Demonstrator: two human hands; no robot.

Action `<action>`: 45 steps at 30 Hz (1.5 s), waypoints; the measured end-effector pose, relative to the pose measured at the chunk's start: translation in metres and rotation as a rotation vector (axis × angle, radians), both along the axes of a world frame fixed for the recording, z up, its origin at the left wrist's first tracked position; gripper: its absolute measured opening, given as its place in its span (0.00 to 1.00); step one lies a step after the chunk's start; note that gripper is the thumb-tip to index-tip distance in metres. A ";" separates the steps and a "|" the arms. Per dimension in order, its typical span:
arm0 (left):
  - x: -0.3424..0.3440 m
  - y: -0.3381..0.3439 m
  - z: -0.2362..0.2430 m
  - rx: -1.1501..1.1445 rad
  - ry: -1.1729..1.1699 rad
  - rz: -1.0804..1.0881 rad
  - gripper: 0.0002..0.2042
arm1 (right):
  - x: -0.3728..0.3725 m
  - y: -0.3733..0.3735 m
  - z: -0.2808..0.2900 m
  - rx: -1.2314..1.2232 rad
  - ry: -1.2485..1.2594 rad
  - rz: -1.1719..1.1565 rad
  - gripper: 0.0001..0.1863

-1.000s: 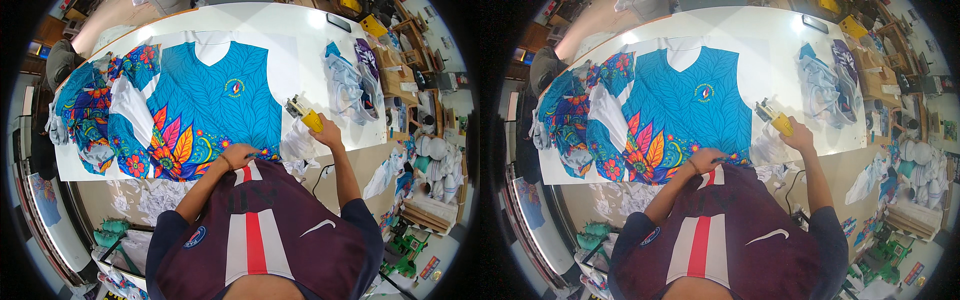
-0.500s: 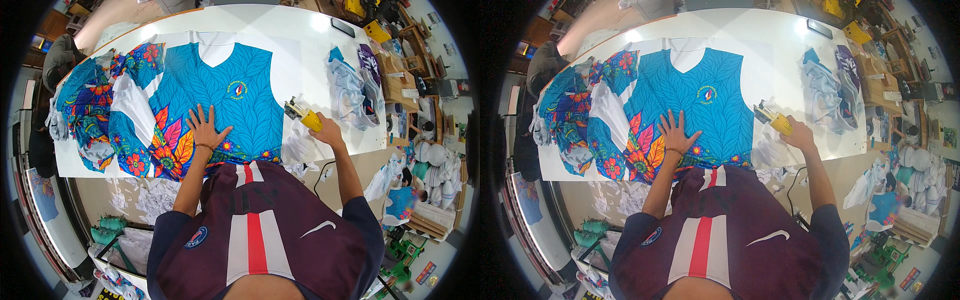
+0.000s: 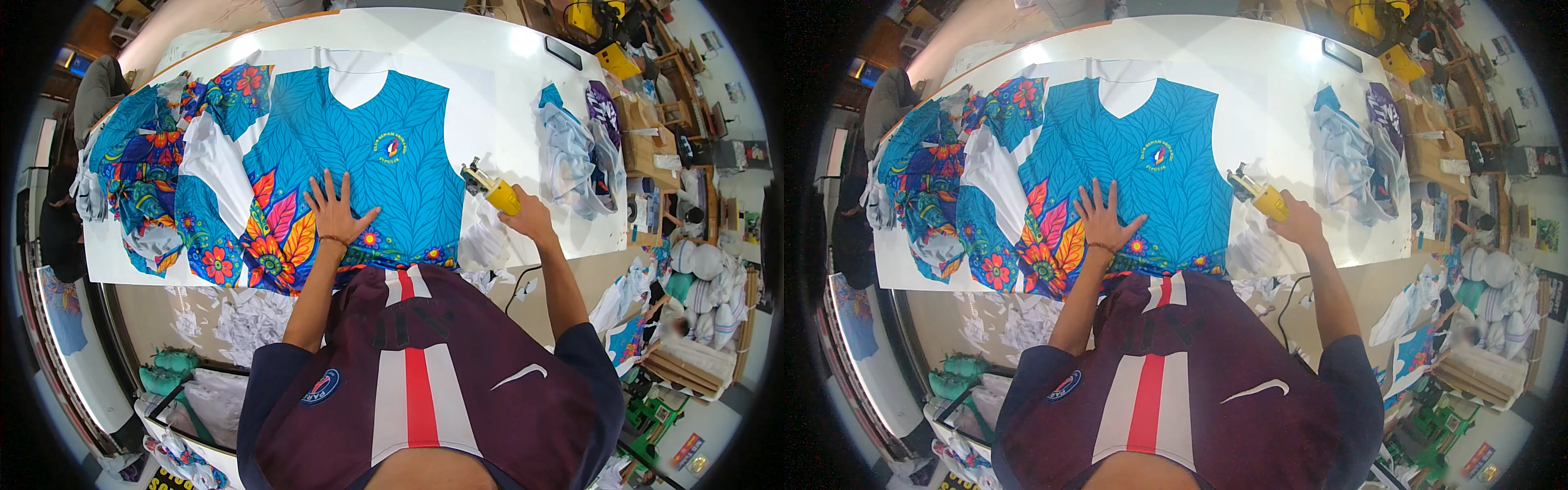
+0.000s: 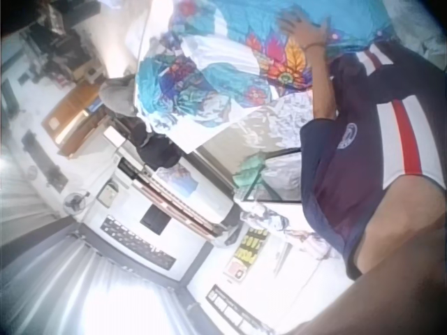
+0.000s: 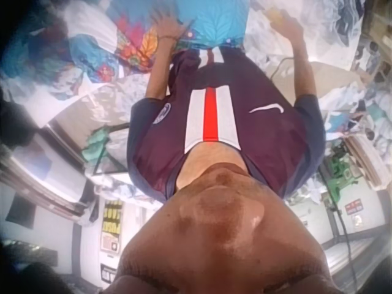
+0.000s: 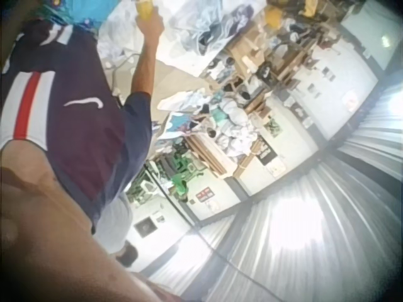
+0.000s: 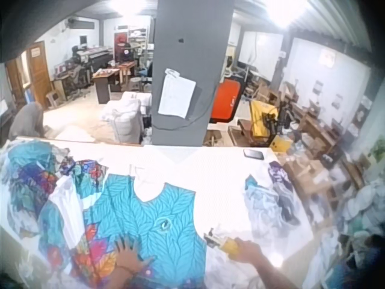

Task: The person uses an electric fabric cutter to cut a large piece of colorful patterned fabric laid on a white table. They repeatedly reposition the fabric, align it with a paper template, and cut along the template edges to produce garment pieces. Cut fabric pieces and trimmings accumulate on the table.

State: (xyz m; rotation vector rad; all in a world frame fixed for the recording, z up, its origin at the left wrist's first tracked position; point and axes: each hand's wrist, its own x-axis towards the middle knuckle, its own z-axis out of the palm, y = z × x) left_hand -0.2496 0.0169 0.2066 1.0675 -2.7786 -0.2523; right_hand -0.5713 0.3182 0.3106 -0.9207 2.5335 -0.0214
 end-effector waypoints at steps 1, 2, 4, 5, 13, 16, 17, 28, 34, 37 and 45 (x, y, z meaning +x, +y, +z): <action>0.001 0.000 0.000 0.003 0.002 -0.001 0.55 | 0.002 -0.001 0.000 0.004 0.005 -0.008 0.36; 0.001 0.000 -0.001 0.006 0.003 -0.002 0.55 | 0.002 -0.002 -0.001 -0.004 0.002 -0.011 0.36; 0.001 0.000 -0.002 -0.003 0.012 0.001 0.55 | 0.004 -0.006 -0.002 -0.021 -0.005 -0.016 0.36; 0.001 0.000 -0.003 -0.008 0.016 0.002 0.55 | 0.005 -0.008 -0.002 -0.022 -0.009 -0.027 0.36; 0.002 -0.002 -0.004 0.027 0.015 0.009 0.55 | 0.027 -0.034 0.004 -0.036 0.000 -0.119 0.36; 0.003 -0.003 -0.004 0.028 0.029 0.006 0.55 | 0.033 -0.041 -0.004 -0.068 -0.010 -0.159 0.36; 0.003 -0.003 -0.004 0.027 0.034 0.004 0.55 | 0.035 -0.045 -0.004 -0.073 -0.020 -0.181 0.36; 0.005 -0.007 -0.007 0.067 0.046 0.005 0.55 | 0.059 -0.099 -0.006 -0.075 -0.042 -0.360 0.35; 0.006 -0.010 -0.008 0.096 0.071 0.002 0.54 | 0.056 -0.124 -0.015 -0.084 -0.036 -0.427 0.36; 0.007 -0.011 -0.010 0.092 0.089 0.001 0.54 | 0.055 -0.141 -0.016 -0.098 -0.031 -0.473 0.36; 0.006 -0.014 -0.006 0.133 0.080 0.003 0.54 | 0.030 -0.178 -0.022 -0.116 -0.025 -0.536 0.38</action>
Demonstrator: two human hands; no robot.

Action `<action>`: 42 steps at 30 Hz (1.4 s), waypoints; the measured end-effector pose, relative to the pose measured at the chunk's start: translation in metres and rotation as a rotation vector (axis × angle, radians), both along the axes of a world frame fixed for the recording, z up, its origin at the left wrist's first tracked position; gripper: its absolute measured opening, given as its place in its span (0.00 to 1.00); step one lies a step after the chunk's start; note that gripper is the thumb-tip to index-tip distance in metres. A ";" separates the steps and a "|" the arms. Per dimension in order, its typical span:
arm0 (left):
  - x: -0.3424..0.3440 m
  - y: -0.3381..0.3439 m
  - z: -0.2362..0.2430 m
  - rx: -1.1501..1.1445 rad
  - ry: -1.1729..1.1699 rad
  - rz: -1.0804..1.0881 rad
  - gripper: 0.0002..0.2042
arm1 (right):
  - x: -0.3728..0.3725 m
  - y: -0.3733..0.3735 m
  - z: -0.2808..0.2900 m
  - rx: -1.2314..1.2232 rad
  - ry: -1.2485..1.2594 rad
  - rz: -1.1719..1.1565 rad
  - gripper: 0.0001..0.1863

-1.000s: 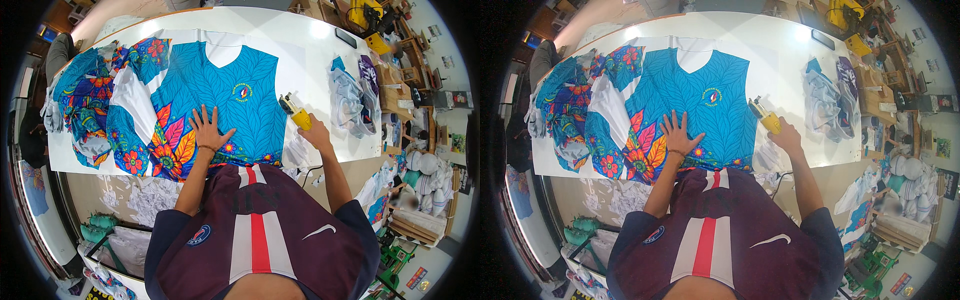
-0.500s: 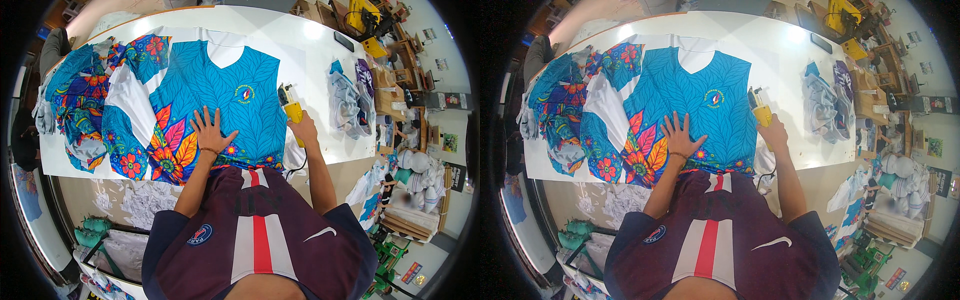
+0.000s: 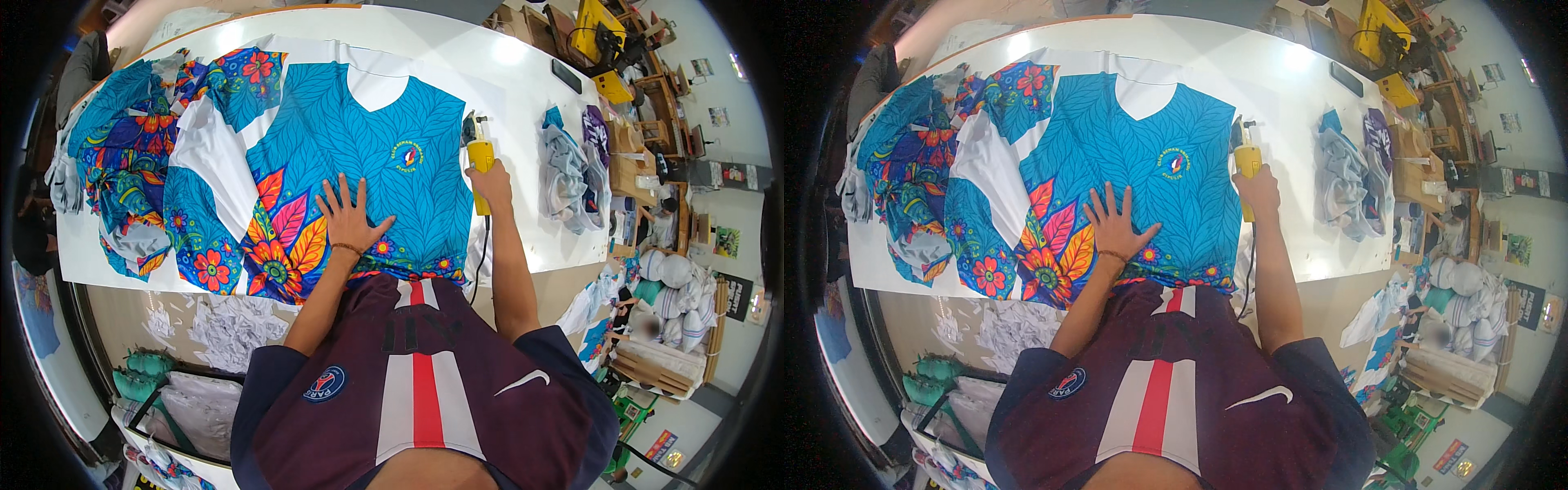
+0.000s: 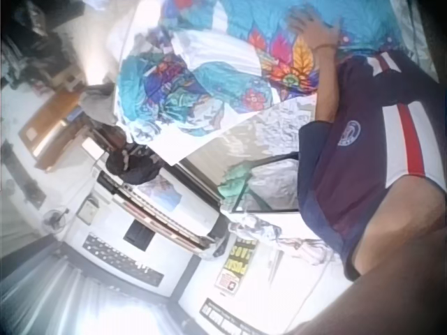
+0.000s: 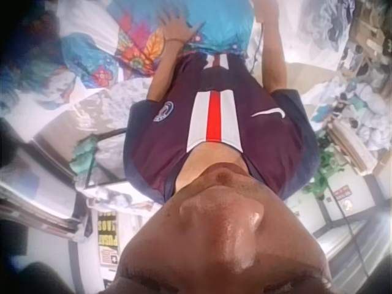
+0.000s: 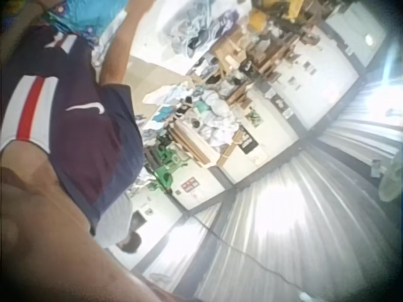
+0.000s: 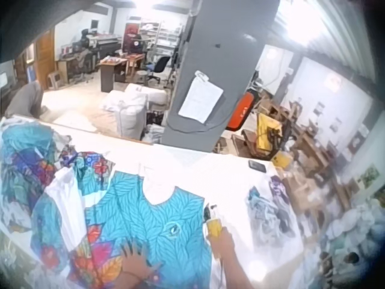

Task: The person uses an electric fabric cutter to cut a large piece of colorful patterned fabric laid on a white table. They repeatedly reposition the fabric, align it with a paper template, and cut along the template edges to produce garment pieces. Cut fabric pieces and trimmings accumulate on the table.

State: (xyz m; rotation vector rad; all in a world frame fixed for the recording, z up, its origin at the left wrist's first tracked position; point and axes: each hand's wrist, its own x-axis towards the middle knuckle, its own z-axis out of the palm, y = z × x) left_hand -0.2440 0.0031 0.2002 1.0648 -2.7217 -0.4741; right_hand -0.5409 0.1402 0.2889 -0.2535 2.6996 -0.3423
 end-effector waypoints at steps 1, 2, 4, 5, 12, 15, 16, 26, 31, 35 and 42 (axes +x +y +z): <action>0.000 -0.001 0.000 0.004 -0.002 0.000 0.55 | -0.003 -0.005 -0.001 -0.011 0.001 -0.009 0.38; 0.001 -0.001 0.000 0.008 -0.004 -0.001 0.55 | -0.007 -0.009 -0.003 -0.011 0.011 -0.014 0.38; 0.001 -0.001 0.000 0.008 -0.009 -0.001 0.55 | -0.015 -0.019 -0.005 -0.012 0.029 -0.024 0.38; 0.001 -0.001 0.000 0.008 -0.013 -0.001 0.55 | -0.019 -0.024 -0.005 -0.005 0.032 -0.030 0.39; 0.001 -0.002 0.000 0.002 0.001 -0.001 0.54 | -0.055 -0.056 -0.005 -0.003 0.049 -0.081 0.40; 0.000 -0.003 -0.001 0.000 0.005 0.006 0.54 | -0.076 -0.073 -0.006 -0.017 0.060 -0.093 0.41; 0.000 -0.003 -0.002 -0.004 0.006 0.006 0.54 | -0.085 -0.078 -0.009 -0.023 0.062 -0.095 0.41; 0.023 -0.006 0.007 0.018 -0.055 -0.082 0.56 | -0.154 -0.060 -0.068 -0.711 -0.136 -0.236 0.28; 0.087 -0.010 0.006 0.010 -0.100 -0.173 0.56 | -0.097 0.018 -0.059 -0.900 -0.303 -0.220 0.20; 0.130 -0.017 0.010 -0.012 -0.156 -0.250 0.54 | -0.034 0.109 -0.049 -0.848 -0.317 -0.181 0.19; 0.035 0.003 0.002 -0.049 0.051 -0.254 0.38 | 0.051 0.241 -0.051 -0.764 -0.358 -0.290 0.20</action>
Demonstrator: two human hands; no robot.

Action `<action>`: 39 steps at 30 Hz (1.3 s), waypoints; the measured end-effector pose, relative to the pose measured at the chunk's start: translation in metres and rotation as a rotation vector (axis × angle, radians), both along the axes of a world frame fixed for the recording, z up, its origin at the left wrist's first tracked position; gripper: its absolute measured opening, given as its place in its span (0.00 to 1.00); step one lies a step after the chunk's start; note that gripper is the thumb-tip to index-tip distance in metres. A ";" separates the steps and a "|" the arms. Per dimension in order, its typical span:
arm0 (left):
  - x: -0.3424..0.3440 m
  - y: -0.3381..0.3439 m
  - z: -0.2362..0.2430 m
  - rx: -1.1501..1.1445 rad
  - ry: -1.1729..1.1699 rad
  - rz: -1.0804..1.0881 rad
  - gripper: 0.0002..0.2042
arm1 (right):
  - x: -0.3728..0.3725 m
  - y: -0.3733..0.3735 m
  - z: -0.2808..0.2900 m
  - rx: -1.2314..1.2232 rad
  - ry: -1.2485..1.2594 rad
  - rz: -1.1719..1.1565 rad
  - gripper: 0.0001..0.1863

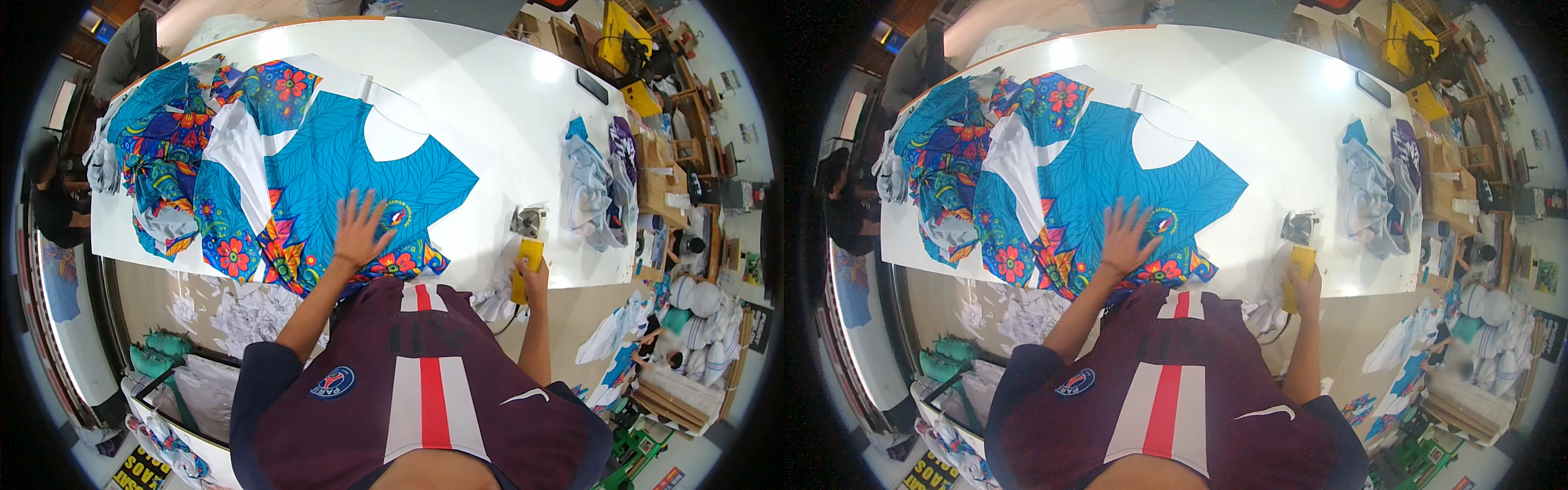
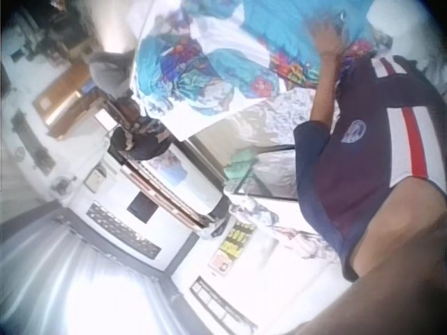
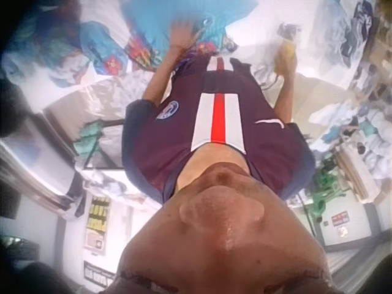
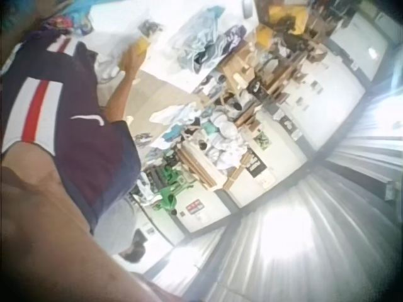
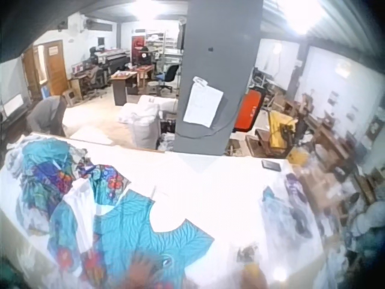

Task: The person uses an electric fabric cutter to cut a large piece of colorful patterned fabric laid on a white table. They repeatedly reposition the fabric, align it with a paper template, and cut along the template edges to produce garment pieces. Cut fabric pieces and trimmings accumulate on the table.

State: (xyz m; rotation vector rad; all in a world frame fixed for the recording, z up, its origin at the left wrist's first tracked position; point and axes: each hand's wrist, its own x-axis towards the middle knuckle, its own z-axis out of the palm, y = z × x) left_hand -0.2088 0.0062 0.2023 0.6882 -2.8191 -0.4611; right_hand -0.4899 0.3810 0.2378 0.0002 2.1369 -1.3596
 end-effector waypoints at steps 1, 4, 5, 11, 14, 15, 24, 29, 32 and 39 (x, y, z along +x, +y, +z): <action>-0.025 0.008 -0.003 0.001 0.026 -0.011 0.36 | 0.009 0.003 0.010 0.023 -0.003 0.005 0.21; -0.074 0.033 -0.007 -0.039 0.098 -0.104 0.34 | 0.024 0.029 0.021 0.157 0.081 0.092 0.24; -0.077 0.042 -0.010 -0.057 0.082 -0.152 0.34 | 0.026 0.038 0.023 0.208 0.123 0.137 0.25; -0.046 0.080 -0.021 -0.054 -0.003 -0.392 0.34 | 0.045 0.056 0.044 0.437 0.336 0.408 0.31; -0.028 0.084 -0.029 -0.032 -0.040 -0.422 0.34 | 0.050 0.043 0.060 0.540 0.336 0.495 0.31; -0.025 0.084 -0.031 -0.026 -0.049 -0.421 0.34 | 0.051 0.038 0.062 0.573 0.361 0.512 0.32; -0.014 0.043 -0.013 -0.015 -0.011 0.228 0.44 | 0.014 0.013 0.056 0.711 0.508 0.628 0.32; -0.010 0.048 -0.010 -0.018 -0.147 0.292 0.54 | -0.010 -0.005 0.058 0.745 0.515 0.698 0.32; -0.009 0.050 -0.011 -0.016 -0.132 0.304 0.54 | -0.018 -0.018 0.061 0.763 0.504 0.727 0.32; -0.009 0.047 -0.008 0.004 -0.129 0.299 0.54 | -0.029 -0.039 0.062 0.772 0.500 0.772 0.32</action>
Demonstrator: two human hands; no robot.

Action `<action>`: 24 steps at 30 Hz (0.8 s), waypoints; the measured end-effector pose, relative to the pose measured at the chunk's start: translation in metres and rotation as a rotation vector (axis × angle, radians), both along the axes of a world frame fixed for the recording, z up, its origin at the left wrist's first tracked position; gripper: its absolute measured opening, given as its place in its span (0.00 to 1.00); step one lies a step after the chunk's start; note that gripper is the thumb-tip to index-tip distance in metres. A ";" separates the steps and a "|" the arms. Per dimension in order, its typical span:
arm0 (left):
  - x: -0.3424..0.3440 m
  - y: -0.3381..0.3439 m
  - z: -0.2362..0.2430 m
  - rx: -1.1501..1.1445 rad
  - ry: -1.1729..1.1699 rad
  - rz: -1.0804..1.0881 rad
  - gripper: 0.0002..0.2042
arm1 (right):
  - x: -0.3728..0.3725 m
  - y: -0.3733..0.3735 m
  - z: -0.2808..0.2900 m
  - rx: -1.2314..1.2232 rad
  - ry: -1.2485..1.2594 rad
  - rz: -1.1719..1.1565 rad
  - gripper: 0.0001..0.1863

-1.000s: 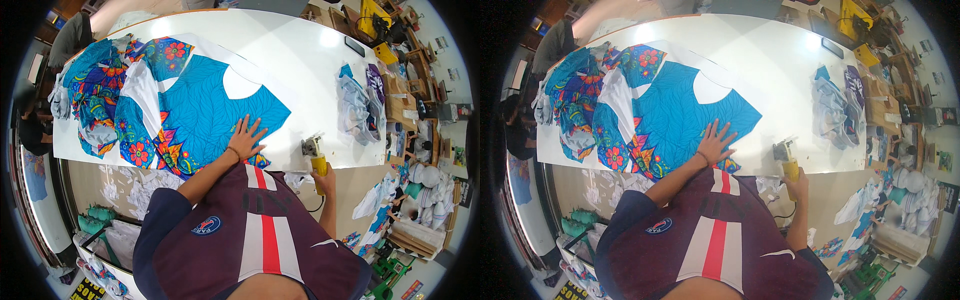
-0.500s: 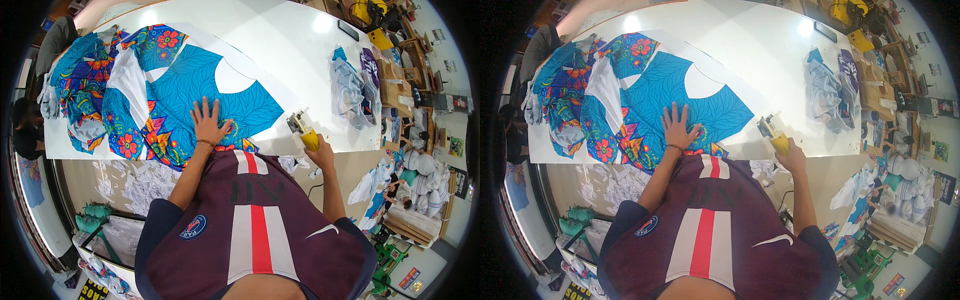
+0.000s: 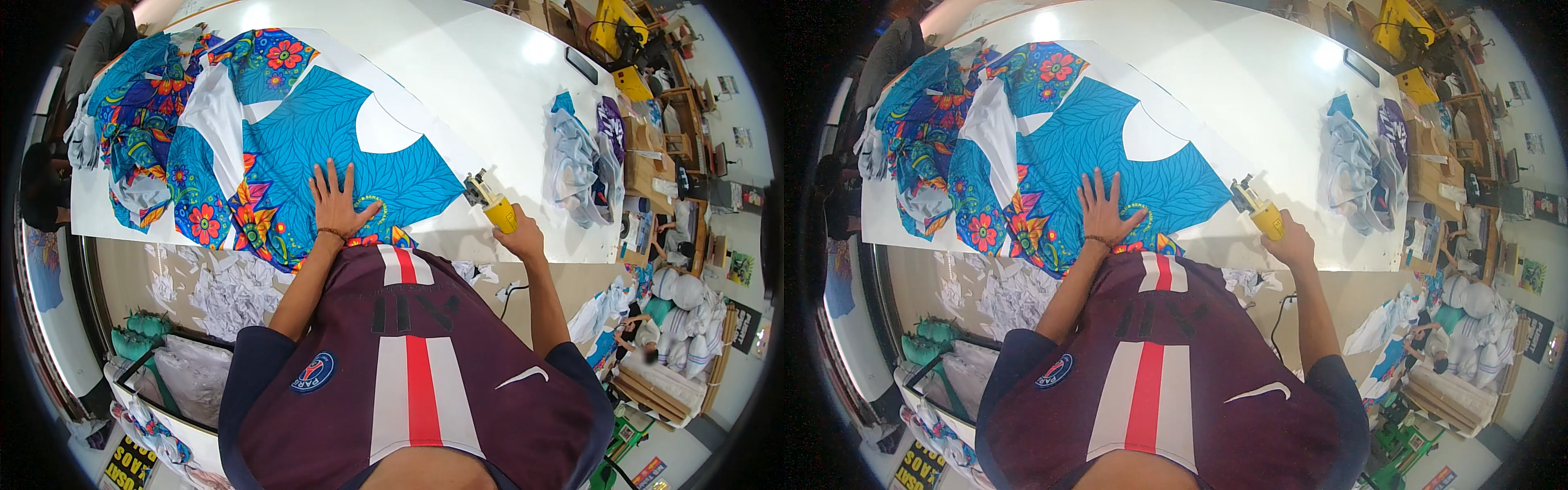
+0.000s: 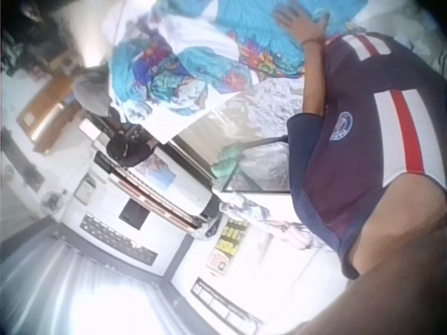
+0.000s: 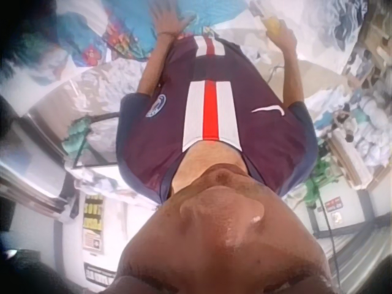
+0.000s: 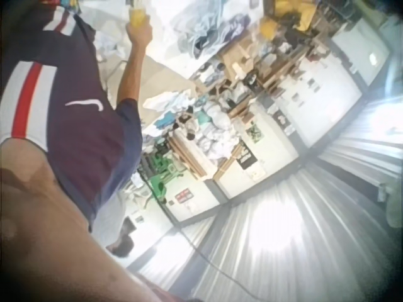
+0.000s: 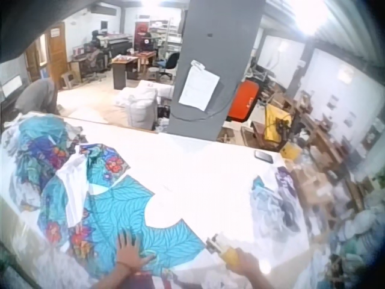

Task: The person uses an electric fabric cutter to cut a large piece of colorful patterned fabric laid on a white table. They repeatedly reposition the fabric, align it with a paper template, and cut along the template edges to produce garment pieces. Cut fabric pieces and trimmings accumulate on the table.

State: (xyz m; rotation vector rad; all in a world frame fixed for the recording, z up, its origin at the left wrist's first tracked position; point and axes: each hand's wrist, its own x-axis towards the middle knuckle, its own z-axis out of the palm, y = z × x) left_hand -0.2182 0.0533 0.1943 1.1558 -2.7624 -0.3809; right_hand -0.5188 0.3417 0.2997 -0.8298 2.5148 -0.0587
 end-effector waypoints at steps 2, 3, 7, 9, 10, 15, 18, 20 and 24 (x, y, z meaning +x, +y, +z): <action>0.000 0.001 0.000 0.000 0.009 0.007 0.54 | 0.000 -0.004 0.001 -0.006 -0.002 0.004 0.32; 0.000 0.001 0.000 0.003 0.017 0.008 0.54 | -0.001 -0.006 0.002 -0.005 0.001 0.008 0.32; 0.001 0.001 0.001 0.008 0.031 0.007 0.54 | -0.002 -0.019 0.005 -0.002 -0.006 0.018 0.32; 0.001 0.001 0.001 0.011 0.037 0.005 0.54 | -0.004 -0.027 0.004 -0.003 -0.009 0.025 0.33; 0.001 0.001 0.001 0.010 0.044 0.006 0.54 | -0.005 -0.032 0.003 -0.006 -0.006 0.032 0.33; 0.002 0.000 -0.002 -0.010 0.064 0.004 0.54 | -0.013 -0.059 -0.002 -0.006 0.008 0.066 0.34; 0.002 0.000 -0.004 -0.019 0.068 0.003 0.54 | -0.017 -0.079 -0.004 0.009 0.007 0.084 0.36; 0.002 0.000 -0.005 -0.018 0.073 0.003 0.54 | -0.018 -0.091 -0.005 0.012 -0.001 0.091 0.36; 0.002 0.001 -0.004 0.003 0.061 0.016 0.54 | -0.020 -0.116 -0.002 0.018 -0.002 0.109 0.37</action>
